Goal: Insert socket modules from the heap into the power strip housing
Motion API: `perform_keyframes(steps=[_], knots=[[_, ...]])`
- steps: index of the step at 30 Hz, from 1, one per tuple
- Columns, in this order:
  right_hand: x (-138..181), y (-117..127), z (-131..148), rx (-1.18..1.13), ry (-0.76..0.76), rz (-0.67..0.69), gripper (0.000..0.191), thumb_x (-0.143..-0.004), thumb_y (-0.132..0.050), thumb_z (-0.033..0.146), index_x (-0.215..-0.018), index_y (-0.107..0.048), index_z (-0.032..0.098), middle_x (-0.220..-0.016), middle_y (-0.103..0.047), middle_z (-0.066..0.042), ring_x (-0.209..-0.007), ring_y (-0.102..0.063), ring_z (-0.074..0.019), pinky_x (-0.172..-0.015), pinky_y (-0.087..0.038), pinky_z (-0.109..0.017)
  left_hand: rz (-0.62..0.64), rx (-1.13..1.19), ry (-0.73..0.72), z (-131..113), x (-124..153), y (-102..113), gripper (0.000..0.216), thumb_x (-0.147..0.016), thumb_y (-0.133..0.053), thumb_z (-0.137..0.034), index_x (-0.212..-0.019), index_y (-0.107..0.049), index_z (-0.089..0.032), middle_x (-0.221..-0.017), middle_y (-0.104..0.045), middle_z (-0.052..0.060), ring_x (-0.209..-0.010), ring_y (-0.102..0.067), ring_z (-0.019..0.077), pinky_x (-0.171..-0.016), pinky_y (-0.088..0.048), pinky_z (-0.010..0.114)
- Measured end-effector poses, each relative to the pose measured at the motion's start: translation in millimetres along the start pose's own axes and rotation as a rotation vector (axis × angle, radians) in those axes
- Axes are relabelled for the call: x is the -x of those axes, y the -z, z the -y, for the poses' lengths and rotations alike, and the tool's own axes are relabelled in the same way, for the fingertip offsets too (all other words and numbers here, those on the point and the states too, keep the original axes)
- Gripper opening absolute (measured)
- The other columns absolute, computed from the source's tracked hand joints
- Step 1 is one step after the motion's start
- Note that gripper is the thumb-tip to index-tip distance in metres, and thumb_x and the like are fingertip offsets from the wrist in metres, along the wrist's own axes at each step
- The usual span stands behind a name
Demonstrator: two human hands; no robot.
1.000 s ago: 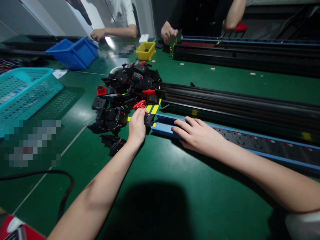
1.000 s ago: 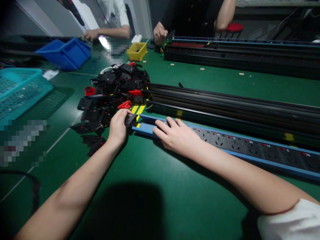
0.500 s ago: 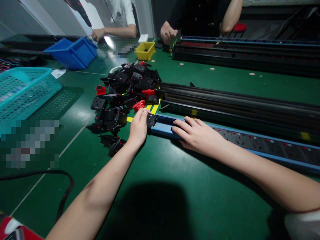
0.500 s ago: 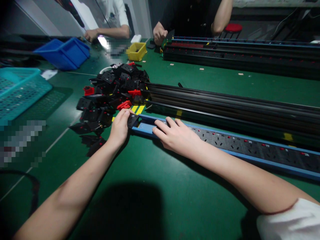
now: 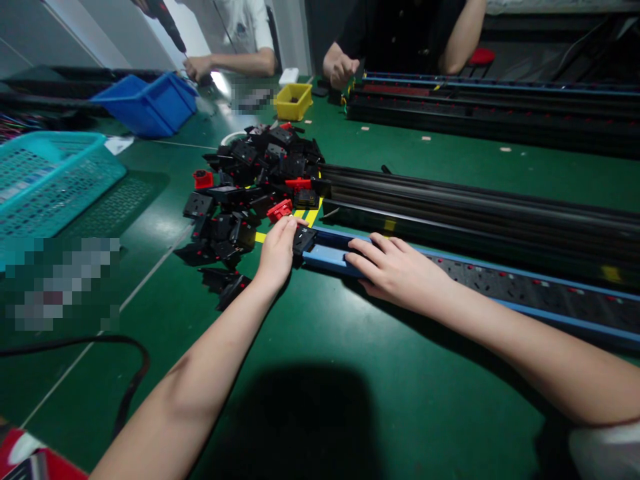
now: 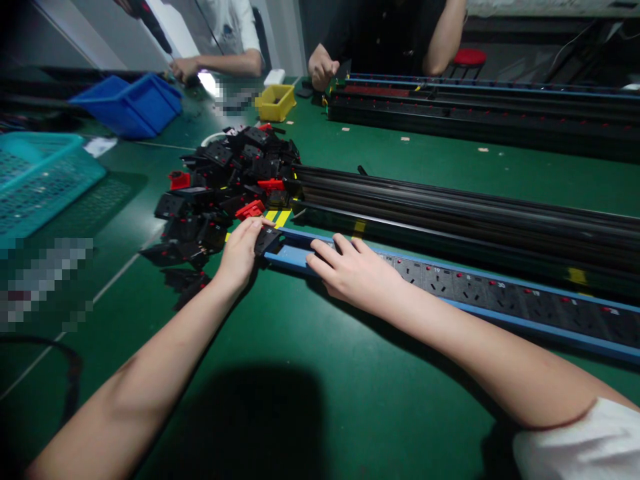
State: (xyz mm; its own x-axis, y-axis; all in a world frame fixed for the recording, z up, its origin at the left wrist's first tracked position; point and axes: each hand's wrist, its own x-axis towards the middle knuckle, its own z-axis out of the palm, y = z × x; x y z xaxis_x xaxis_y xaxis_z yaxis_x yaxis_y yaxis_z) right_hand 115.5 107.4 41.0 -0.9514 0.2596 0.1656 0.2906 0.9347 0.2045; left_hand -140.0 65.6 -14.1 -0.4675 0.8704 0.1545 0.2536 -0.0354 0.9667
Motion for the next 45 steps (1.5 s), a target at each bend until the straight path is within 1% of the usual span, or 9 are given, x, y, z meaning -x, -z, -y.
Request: perform_keyframes(steps=[9,14,26,30,35,38,41,43,45], knots=[[1,0,0,0.000,0.001,0.001,0.042,-0.093,-0.060,0.025,-0.134,-0.055,0.015,-0.145,-0.055,-0.017,-0.124,-0.056,-0.0386,-0.089,-0.050,-0.045,-0.019,-0.081,-0.038,3,0,0,0.037,-0.097,-0.045,-0.047,-0.097,-0.069,-0.019,-0.097,-0.070,0.004,-0.089,-0.063,0.0187,-0.080,-0.048,0.028],[1,0,0,0.008,0.003,0.009,0.042,-0.094,-0.058,0.025,-0.135,-0.054,0.014,-0.146,-0.054,-0.016,-0.124,-0.055,-0.0395,-0.089,-0.050,-0.045,-0.080,-0.183,-0.078,1,2,-1,0.039,-0.101,-0.038,-0.047,-0.097,-0.067,-0.021,-0.100,-0.070,0.004,-0.095,-0.063,0.0196,-0.085,-0.046,0.029],[1,1,0,0.007,0.001,0.004,0.042,-0.094,-0.058,0.024,-0.134,-0.054,0.015,-0.145,-0.055,-0.015,-0.124,-0.055,-0.0393,-0.089,-0.051,-0.045,-0.124,-0.323,-0.105,-7,11,-2,0.048,-0.103,-0.029,-0.052,-0.100,-0.065,-0.021,-0.099,-0.070,0.006,-0.093,-0.064,0.0208,-0.086,-0.048,0.032],[1,0,0,0.002,0.001,0.002,0.042,-0.093,-0.059,0.024,-0.134,-0.055,0.014,-0.145,-0.055,-0.015,-0.124,-0.055,-0.0397,-0.089,-0.051,-0.045,-0.069,-0.299,-0.078,-6,12,-2,0.056,-0.103,-0.027,-0.055,-0.105,-0.070,-0.019,-0.104,-0.073,0.008,-0.098,-0.067,0.0223,-0.091,-0.050,0.034],[1,1,0,0.007,0.004,-0.002,0.042,-0.093,-0.059,0.025,-0.133,-0.055,0.014,-0.145,-0.055,-0.016,-0.123,-0.056,-0.0386,-0.089,-0.050,-0.045,0.013,-0.311,-0.058,-10,15,-3,0.064,-0.102,-0.026,-0.058,-0.117,-0.072,-0.017,-0.121,-0.073,0.009,-0.112,-0.066,0.0245,-0.103,-0.046,0.036],[1,1,0,0.008,0.007,0.000,0.041,-0.094,-0.058,0.025,-0.133,-0.055,0.014,-0.144,-0.056,-0.016,-0.122,-0.056,-0.0387,-0.089,-0.050,-0.045,0.034,-0.355,-0.052,-10,15,-1,0.065,-0.102,-0.026,-0.059,-0.123,-0.071,-0.018,-0.123,-0.073,0.010,-0.115,-0.065,0.0268,-0.104,-0.046,0.040],[1,2,0,-0.005,0.006,-0.001,0.042,-0.094,-0.058,0.025,-0.134,-0.055,0.014,-0.144,-0.056,-0.017,-0.122,-0.056,-0.0379,-0.091,-0.050,-0.045,0.060,-0.404,-0.092,-9,15,0,0.065,-0.103,-0.025,-0.057,-0.127,-0.070,-0.018,-0.121,-0.074,0.011,-0.113,-0.065,0.0279,-0.103,-0.046,0.041],[1,2,-1,-0.023,-0.008,-0.007,0.045,-0.094,-0.057,0.026,-0.137,-0.053,0.012,-0.146,-0.054,-0.020,-0.123,-0.057,-0.0366,-0.093,-0.049,-0.045,0.075,-0.438,-0.125,-10,15,1,0.062,-0.103,-0.026,-0.054,-0.129,-0.069,-0.018,-0.122,-0.074,0.011,-0.113,-0.063,0.0273,-0.103,-0.046,0.041],[1,1,-1,-0.038,-0.034,-0.012,0.054,-0.094,-0.058,0.027,-0.142,-0.048,0.007,-0.149,-0.050,-0.024,-0.123,-0.057,-0.0357,-0.095,-0.049,-0.045,0.086,-0.466,-0.141,-10,16,2,0.059,-0.104,-0.028,-0.051,-0.129,-0.069,-0.018,-0.124,-0.073,0.010,-0.114,-0.062,0.0268,-0.103,-0.045,0.040]])
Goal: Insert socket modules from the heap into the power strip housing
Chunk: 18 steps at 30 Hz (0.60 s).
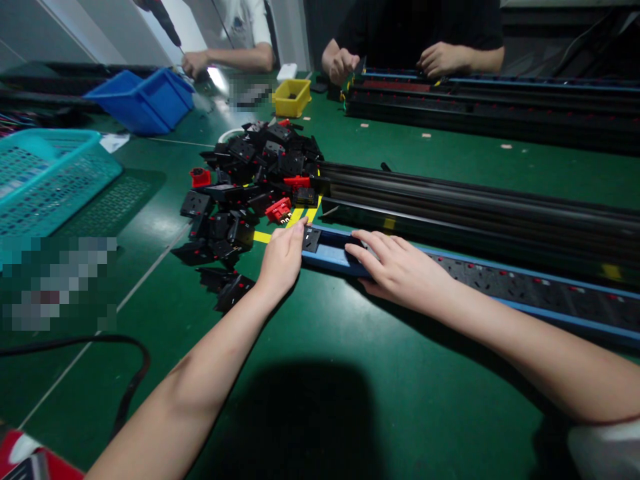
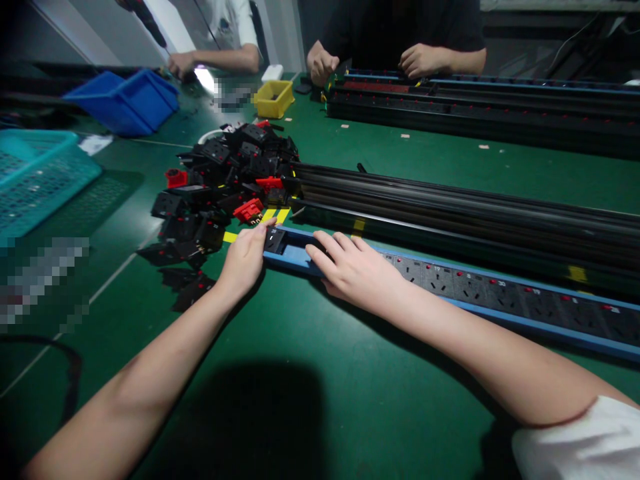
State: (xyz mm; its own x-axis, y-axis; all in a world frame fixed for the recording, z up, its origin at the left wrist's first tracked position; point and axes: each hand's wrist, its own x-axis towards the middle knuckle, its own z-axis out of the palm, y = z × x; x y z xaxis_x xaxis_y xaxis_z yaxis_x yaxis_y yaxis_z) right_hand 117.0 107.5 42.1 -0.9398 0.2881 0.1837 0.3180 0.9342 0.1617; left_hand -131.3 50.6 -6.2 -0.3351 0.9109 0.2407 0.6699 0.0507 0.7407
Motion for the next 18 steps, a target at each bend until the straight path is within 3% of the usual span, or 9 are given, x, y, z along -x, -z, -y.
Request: perform_keyframes(steps=[5,18], knots=[[1.1,-1.3,1.6,0.002,-0.113,0.017,0.071,-0.093,-0.056,0.034,-0.149,-0.037,-0.005,-0.149,-0.050,-0.027,-0.124,-0.058,-0.0369,-0.096,-0.049,-0.045,0.026,-0.028,-0.008,-1.1,0.0,1.8,0.051,-0.102,-0.036,-0.043,-0.131,-0.067,-0.016,-0.130,-0.070,0.010,-0.119,-0.060,0.0268,-0.107,-0.045,0.041],[-0.1,-0.1,3.8,0.038,-0.132,0.037,0.071,-0.093,-0.054,0.034,-0.149,-0.037,-0.006,-0.142,-0.055,-0.028,-0.113,-0.062,-0.0353,-0.089,-0.050,-0.043,0.016,-0.013,-0.017,-3.6,0.5,1.5,0.045,-0.097,-0.049,-0.042,-0.132,-0.066,-0.019,-0.130,-0.070,0.010,-0.122,-0.061,0.0274,-0.111,-0.044,0.045]])
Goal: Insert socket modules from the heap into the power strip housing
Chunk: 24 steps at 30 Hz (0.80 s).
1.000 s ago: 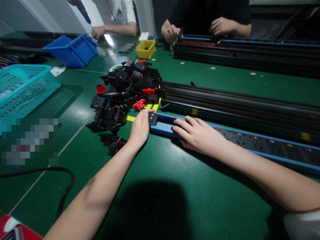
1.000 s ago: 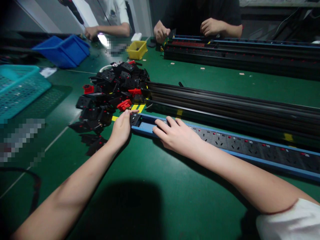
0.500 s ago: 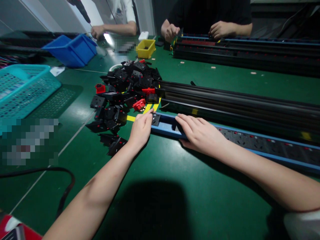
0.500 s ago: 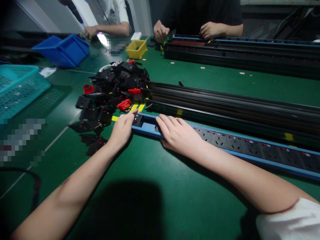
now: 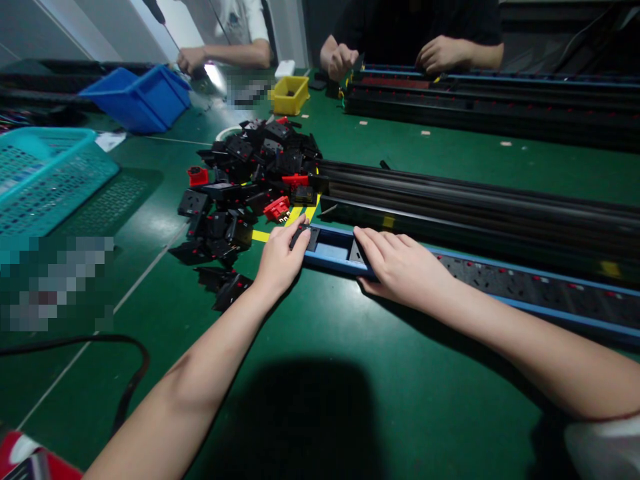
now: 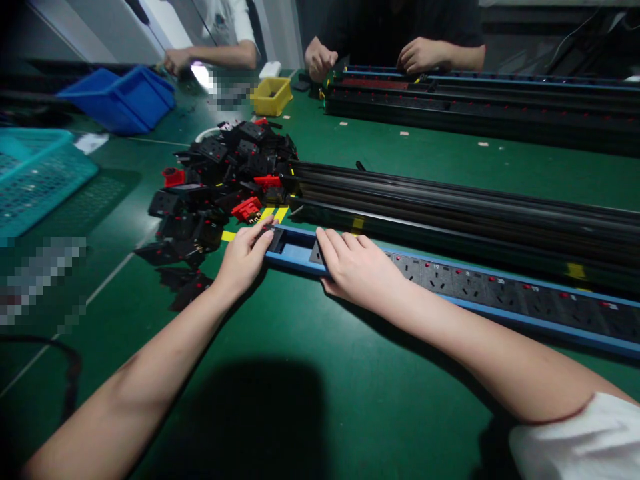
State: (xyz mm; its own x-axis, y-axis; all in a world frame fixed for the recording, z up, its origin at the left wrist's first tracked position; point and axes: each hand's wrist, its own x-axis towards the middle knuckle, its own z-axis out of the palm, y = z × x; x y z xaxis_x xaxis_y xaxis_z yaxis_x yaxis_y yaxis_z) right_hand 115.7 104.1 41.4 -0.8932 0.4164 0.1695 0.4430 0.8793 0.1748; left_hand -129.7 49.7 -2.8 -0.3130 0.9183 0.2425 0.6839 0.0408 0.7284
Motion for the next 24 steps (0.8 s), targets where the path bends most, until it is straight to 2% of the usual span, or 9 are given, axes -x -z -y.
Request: perform_keyframes(steps=[8,14,18,21,24], knots=[[-0.6,-1.2,-0.6,-0.007,0.002,0.004,0.071,-0.093,-0.053,0.033,-0.149,-0.036,-0.007,-0.142,-0.055,-0.029,-0.113,-0.062,-0.0357,-0.089,-0.050,-0.044,-0.021,-0.020,-0.003,-0.7,1.4,-0.3,0.049,-0.096,-0.051,-0.046,-0.134,-0.065,-0.018,-0.126,-0.071,0.012,-0.120,-0.062,0.0281,-0.108,-0.046,0.044],[-0.2,-1.1,-0.6,0.013,0.004,0.015,0.072,-0.093,-0.053,0.034,-0.149,-0.035,-0.008,-0.143,-0.054,-0.028,-0.113,-0.062,-0.0358,-0.089,-0.050,-0.043,0.074,-0.014,-0.091,-6.5,2.9,-2.9,0.053,-0.094,-0.054,-0.050,-0.136,-0.062,-0.017,-0.124,-0.070,0.015,-0.117,-0.062,0.0290,-0.106,-0.046,0.044],[-0.2,-1.3,-0.4,0.010,0.006,0.007,0.072,-0.093,-0.053,0.034,-0.149,-0.035,-0.007,-0.142,-0.055,-0.028,-0.112,-0.062,-0.0355,-0.089,-0.050,-0.043,0.083,-0.023,-0.129,-9.6,4.9,-5.4,0.047,-0.097,-0.049,-0.046,-0.133,-0.059,-0.018,-0.130,-0.066,0.014,-0.124,-0.058,0.0293,-0.110,-0.042,0.046],[-0.1,-1.6,-0.5,0.005,0.005,0.000,0.072,-0.093,-0.053,0.034,-0.149,-0.035,-0.007,-0.141,-0.055,-0.028,-0.112,-0.062,-0.0358,-0.089,-0.050,-0.043,0.018,-0.034,-0.083,-8.9,5.1,-6.8,0.038,-0.093,-0.054,-0.046,-0.119,-0.057,-0.019,-0.122,-0.064,0.012,-0.116,-0.059,0.0272,-0.103,-0.045,0.043],[-0.1,-1.5,-0.6,-0.004,0.006,-0.001,0.072,-0.093,-0.053,0.034,-0.149,-0.035,-0.007,-0.141,-0.055,-0.028,-0.112,-0.062,-0.0362,-0.089,-0.050,-0.044,-0.016,-0.031,-0.001,-6.7,3.4,-6.5,0.032,-0.086,-0.063,-0.050,-0.095,-0.051,-0.022,-0.093,-0.060,0.004,-0.091,-0.058,0.0217,-0.086,-0.047,0.036]])
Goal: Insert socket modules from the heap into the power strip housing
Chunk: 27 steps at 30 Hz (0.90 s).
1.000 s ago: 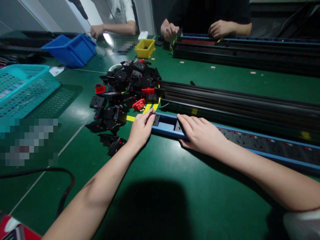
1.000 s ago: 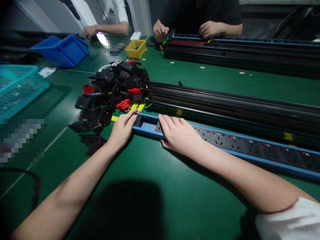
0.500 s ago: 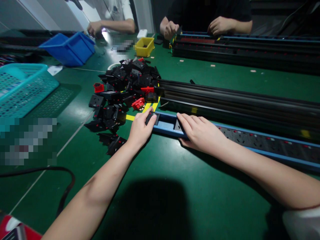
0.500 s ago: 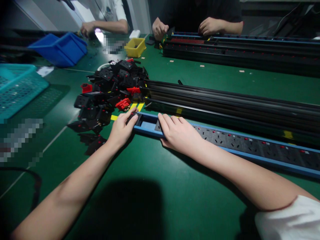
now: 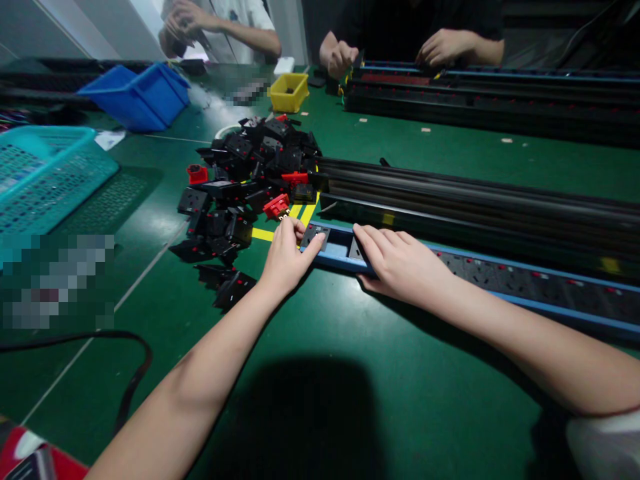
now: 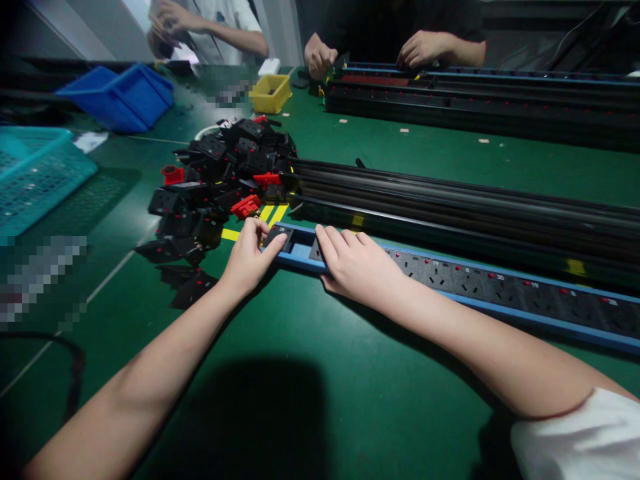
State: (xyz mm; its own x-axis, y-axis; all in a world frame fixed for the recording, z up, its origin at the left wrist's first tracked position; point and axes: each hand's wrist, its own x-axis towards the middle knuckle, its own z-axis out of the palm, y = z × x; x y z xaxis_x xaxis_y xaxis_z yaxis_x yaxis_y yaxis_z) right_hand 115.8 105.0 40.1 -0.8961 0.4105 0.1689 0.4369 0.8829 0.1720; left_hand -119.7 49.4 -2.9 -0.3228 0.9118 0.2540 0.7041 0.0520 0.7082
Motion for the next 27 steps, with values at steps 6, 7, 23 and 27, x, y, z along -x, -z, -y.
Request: perform_keyframes(steps=[6,7,23,27], knots=[[0,1,0,0.007,0.001,0.013,0.072,-0.094,-0.052,0.034,-0.149,-0.035,-0.008,-0.142,-0.055,-0.028,-0.112,-0.062,-0.0363,-0.089,-0.050,-0.044,0.102,0.061,-0.009,3,-4,4,0.038,-0.088,-0.061,-0.053,-0.079,-0.041,-0.023,-0.076,-0.048,-0.002,-0.077,-0.050,0.0165,-0.072,-0.040,0.030],[-1,1,0,0.010,0.001,0.015,0.072,-0.094,-0.052,0.034,-0.149,-0.035,-0.008,-0.142,-0.055,-0.028,-0.112,-0.062,-0.0363,-0.089,-0.050,-0.044,0.112,0.076,-0.019,3,-4,4,0.037,-0.089,-0.060,-0.053,-0.079,-0.041,-0.023,-0.077,-0.049,-0.002,-0.077,-0.050,0.0165,-0.072,-0.039,0.029],[-1,2,1,0.020,-0.008,0.032,0.071,-0.095,-0.051,0.035,-0.149,-0.035,-0.007,-0.142,-0.055,-0.028,-0.111,-0.063,-0.0357,-0.088,-0.049,-0.042,0.107,-0.306,-0.316,-8,10,1,0.074,-0.069,-0.069,-0.076,-0.116,-0.057,-0.020,-0.095,-0.071,0.008,-0.087,-0.069,0.0263,-0.079,-0.048,0.033],[-1,4,1,0.019,-0.010,0.042,0.070,-0.095,-0.050,0.035,-0.149,-0.035,-0.007,-0.142,-0.054,-0.028,-0.112,-0.063,-0.0360,-0.088,-0.049,-0.042,0.095,-0.360,-0.409,-12,12,3,0.076,-0.074,-0.064,-0.074,-0.128,-0.052,-0.022,-0.108,-0.073,0.010,-0.097,-0.072,0.0272,-0.084,-0.051,0.033]])
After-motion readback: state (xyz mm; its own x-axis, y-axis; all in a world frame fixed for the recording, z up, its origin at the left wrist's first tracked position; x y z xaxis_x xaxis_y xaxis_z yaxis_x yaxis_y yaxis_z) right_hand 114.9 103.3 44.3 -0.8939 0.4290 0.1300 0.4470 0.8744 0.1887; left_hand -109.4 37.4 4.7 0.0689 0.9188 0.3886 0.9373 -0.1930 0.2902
